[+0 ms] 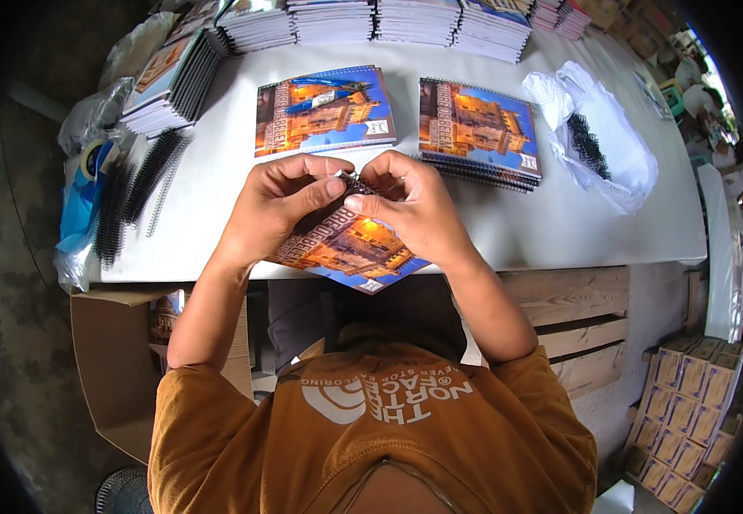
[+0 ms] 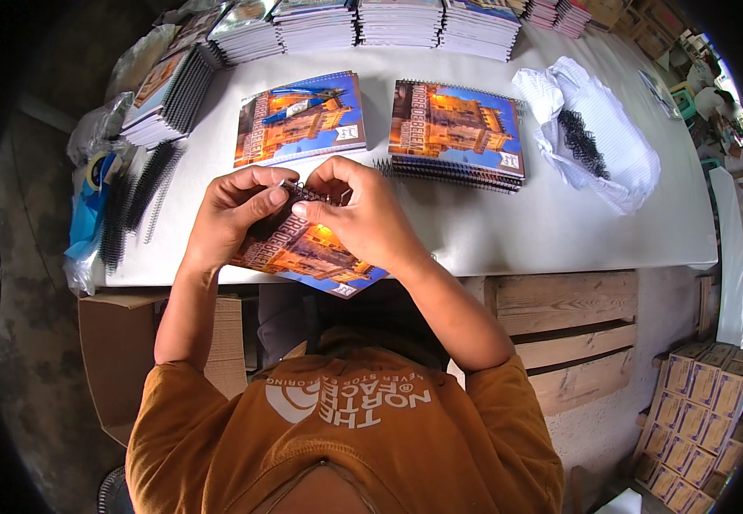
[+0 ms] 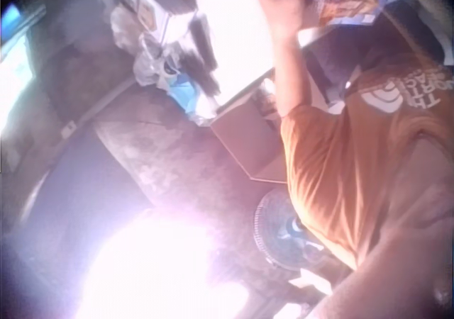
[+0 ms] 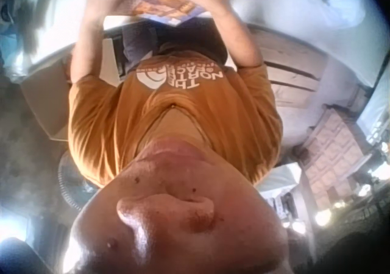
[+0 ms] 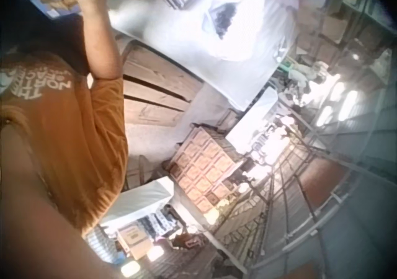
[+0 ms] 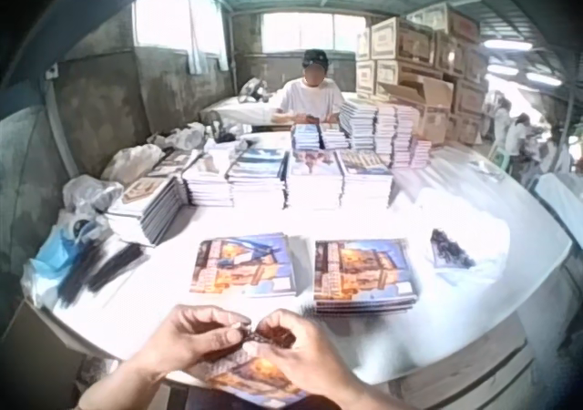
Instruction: The person inserts a black plastic spiral spine through the pre-punched holes of a printed notebook cover and paper stack, then crimps the ends of the spine using a blue hand tool.
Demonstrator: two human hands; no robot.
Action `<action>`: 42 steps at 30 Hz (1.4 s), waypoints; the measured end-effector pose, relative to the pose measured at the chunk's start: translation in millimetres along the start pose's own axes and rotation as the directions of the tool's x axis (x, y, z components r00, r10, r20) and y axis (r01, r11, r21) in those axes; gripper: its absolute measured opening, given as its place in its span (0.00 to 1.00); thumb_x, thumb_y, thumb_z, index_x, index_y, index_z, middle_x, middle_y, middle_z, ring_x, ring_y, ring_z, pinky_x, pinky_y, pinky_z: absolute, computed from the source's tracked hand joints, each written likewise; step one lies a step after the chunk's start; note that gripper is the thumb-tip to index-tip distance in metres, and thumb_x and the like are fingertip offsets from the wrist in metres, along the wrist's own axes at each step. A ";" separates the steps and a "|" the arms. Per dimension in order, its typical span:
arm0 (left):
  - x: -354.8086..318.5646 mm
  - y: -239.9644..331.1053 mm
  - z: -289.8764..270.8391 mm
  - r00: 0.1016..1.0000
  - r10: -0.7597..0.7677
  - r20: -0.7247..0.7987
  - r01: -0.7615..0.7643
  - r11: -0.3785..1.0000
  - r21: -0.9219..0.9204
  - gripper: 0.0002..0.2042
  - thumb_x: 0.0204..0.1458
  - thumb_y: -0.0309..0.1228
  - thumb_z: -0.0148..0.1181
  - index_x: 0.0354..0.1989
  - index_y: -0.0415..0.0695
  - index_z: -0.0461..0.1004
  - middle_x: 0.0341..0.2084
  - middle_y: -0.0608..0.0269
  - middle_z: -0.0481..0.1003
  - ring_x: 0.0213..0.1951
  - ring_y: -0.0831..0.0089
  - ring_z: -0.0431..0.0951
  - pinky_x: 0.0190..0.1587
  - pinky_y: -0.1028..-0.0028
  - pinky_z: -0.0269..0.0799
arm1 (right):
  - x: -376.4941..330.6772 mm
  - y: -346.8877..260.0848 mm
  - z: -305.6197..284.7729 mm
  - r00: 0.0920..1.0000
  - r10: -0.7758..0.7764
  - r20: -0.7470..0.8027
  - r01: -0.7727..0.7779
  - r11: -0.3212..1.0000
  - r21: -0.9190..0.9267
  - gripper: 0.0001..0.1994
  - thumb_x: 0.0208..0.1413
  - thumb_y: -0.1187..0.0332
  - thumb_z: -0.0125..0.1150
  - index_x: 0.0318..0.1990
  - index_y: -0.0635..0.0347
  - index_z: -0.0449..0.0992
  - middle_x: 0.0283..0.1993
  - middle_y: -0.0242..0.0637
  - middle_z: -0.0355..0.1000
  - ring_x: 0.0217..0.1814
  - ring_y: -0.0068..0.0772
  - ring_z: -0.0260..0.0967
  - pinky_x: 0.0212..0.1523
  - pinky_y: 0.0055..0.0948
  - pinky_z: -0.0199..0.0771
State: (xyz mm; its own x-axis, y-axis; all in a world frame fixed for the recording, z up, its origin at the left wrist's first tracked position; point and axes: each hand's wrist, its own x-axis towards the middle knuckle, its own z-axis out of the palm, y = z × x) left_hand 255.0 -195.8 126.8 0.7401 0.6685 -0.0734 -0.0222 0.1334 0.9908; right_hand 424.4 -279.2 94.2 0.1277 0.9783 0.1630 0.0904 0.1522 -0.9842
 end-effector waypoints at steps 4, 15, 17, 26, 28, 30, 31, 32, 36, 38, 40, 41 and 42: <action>-0.2 0.2 4.4 0.999 0.009 -0.032 -0.007 0.999 0.053 0.09 0.51 0.27 0.57 0.39 0.37 0.75 0.31 0.66 0.76 0.33 0.83 0.73 0.40 0.81 0.69 | -3.8 -4.0 0.2 0.998 -0.020 -0.063 0.017 0.999 -0.037 0.11 0.49 0.65 0.62 0.31 0.67 0.73 0.24 0.35 0.71 0.25 0.21 0.65 0.30 0.24 0.66; 4.7 -10.5 -16.8 0.990 -0.021 0.139 0.030 0.998 -0.063 0.07 0.44 0.20 0.58 0.34 0.39 0.74 0.26 0.70 0.73 0.26 0.85 0.70 0.31 0.84 0.67 | -10.6 -7.0 12.2 0.904 -0.425 -0.039 0.358 0.804 -0.475 0.09 0.45 0.68 0.64 0.33 0.61 0.74 0.24 0.42 0.70 0.25 0.41 0.69 0.25 0.33 0.67; 9.1 -10.3 -19.3 0.983 -0.048 0.178 0.061 0.996 -0.069 0.07 0.42 0.18 0.56 0.31 0.41 0.73 0.23 0.72 0.72 0.24 0.86 0.69 0.29 0.84 0.66 | -12.5 -9.9 13.4 0.886 -0.463 -0.033 0.381 0.766 -0.518 0.09 0.44 0.68 0.65 0.33 0.61 0.74 0.23 0.40 0.70 0.25 0.39 0.68 0.26 0.33 0.67; 32.6 32.9 -5.7 0.909 0.404 0.106 -0.413 0.836 0.361 0.15 0.45 0.30 0.63 0.41 0.38 0.71 0.36 0.60 0.73 0.41 0.74 0.72 0.43 0.70 0.68 | -4.3 -20.0 -34.7 0.757 -0.418 -0.503 0.282 0.903 -0.325 0.08 0.49 0.74 0.60 0.38 0.64 0.72 0.27 0.35 0.70 0.30 0.24 0.69 0.31 0.23 0.68; 52.7 38.3 -27.3 0.876 0.482 -0.013 -0.411 0.761 0.502 0.25 0.50 0.35 0.59 0.56 0.40 0.63 0.50 0.59 0.69 0.51 0.69 0.67 0.52 0.70 0.61 | 2.7 -23.0 -85.9 0.559 -0.380 -0.737 0.242 0.925 -0.294 0.11 0.51 0.75 0.58 0.43 0.67 0.71 0.30 0.34 0.70 0.30 0.21 0.68 0.30 0.19 0.67; 70.0 20.2 -41.6 0.929 0.369 0.013 -0.265 0.642 0.719 0.27 0.50 0.37 0.57 0.58 0.41 0.60 0.50 0.56 0.69 0.51 0.66 0.69 0.53 0.70 0.63 | 5.4 5.7 -115.2 0.425 -0.420 -0.802 0.203 0.908 -0.367 0.14 0.52 0.72 0.58 0.45 0.69 0.70 0.31 0.34 0.71 0.30 0.20 0.67 0.32 0.19 0.67; 76.9 5.1 -44.8 0.950 0.312 0.013 -0.194 0.559 0.806 0.28 0.50 0.39 0.57 0.59 0.42 0.58 0.50 0.54 0.69 0.51 0.65 0.70 0.53 0.70 0.64 | 4.7 22.7 -122.4 0.401 -0.383 -0.832 0.131 0.923 -0.362 0.17 0.51 0.70 0.60 0.47 0.68 0.69 0.31 0.35 0.71 0.32 0.22 0.67 0.35 0.20 0.67; 80.2 -12.5 -40.3 0.958 0.285 0.017 -0.143 0.426 0.893 0.27 0.50 0.38 0.57 0.58 0.41 0.60 0.50 0.54 0.69 0.51 0.63 0.70 0.53 0.70 0.64 | 1.7 40.8 -128.6 0.375 -0.347 -0.860 0.057 0.934 -0.352 0.19 0.49 0.67 0.62 0.48 0.67 0.69 0.30 0.36 0.71 0.34 0.23 0.67 0.38 0.22 0.67; 77.9 -78.9 -36.1 0.716 0.617 0.328 -0.219 -0.247 0.944 0.23 0.48 0.33 0.58 0.54 0.44 0.66 0.43 0.48 0.73 0.46 0.59 0.73 0.47 0.67 0.68 | -10.3 89.4 -131.6 0.507 -0.420 -0.752 -0.648 0.389 -0.655 0.30 0.41 0.58 0.67 0.52 0.59 0.66 0.42 0.46 0.66 0.54 0.39 0.54 0.54 0.38 0.51; 78.5 -68.9 -41.8 0.877 0.461 0.135 -0.144 -0.016 0.989 0.19 0.49 0.33 0.57 0.51 0.46 0.69 0.38 0.47 0.74 0.41 0.58 0.75 0.43 0.66 0.70 | -10.2 84.3 -126.2 0.452 -0.380 -0.807 -0.716 0.385 -0.582 0.33 0.37 0.57 0.69 0.53 0.56 0.65 0.51 0.51 0.60 0.63 0.47 0.41 0.60 0.43 0.39; 79.8 -38.9 -41.4 0.968 0.244 -0.065 0.025 0.163 0.986 0.14 0.51 0.35 0.56 0.46 0.47 0.74 0.30 0.46 0.75 0.32 0.54 0.77 0.36 0.65 0.71 | -11.0 85.0 -121.2 0.420 -0.494 -0.762 -0.666 0.403 -0.628 0.31 0.39 0.58 0.68 0.54 0.54 0.64 0.56 0.52 0.52 0.64 0.50 0.37 0.60 0.45 0.39; 87.2 -42.2 -61.1 0.912 0.404 0.075 -0.172 0.210 0.962 0.12 0.52 0.35 0.54 0.40 0.43 0.75 0.27 0.46 0.74 0.27 0.54 0.76 0.33 0.66 0.71 | -3.1 80.4 -118.2 0.399 -0.559 -0.727 -0.624 0.415 -0.662 0.31 0.40 0.59 0.67 0.54 0.53 0.64 0.59 0.52 0.49 0.64 0.51 0.35 0.60 0.46 0.38; 90.6 -34.7 -66.3 0.909 0.415 0.023 -0.172 0.325 0.930 0.12 0.53 0.34 0.54 0.41 0.42 0.74 0.28 0.46 0.74 0.28 0.58 0.76 0.34 0.69 0.71 | -0.1 67.3 -101.2 0.373 -0.654 -0.658 -0.552 0.414 -0.724 0.31 0.42 0.62 0.66 0.56 0.57 0.62 0.59 0.53 0.48 0.63 0.50 0.40 0.60 0.44 0.42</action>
State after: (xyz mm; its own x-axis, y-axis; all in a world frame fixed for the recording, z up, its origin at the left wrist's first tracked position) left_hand 278.3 -91.3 78.3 0.6792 0.6465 0.3475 0.4907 -0.7521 0.4400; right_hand 530.4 -283.3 35.0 0.6388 0.1733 0.7496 0.6819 -0.5787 -0.4473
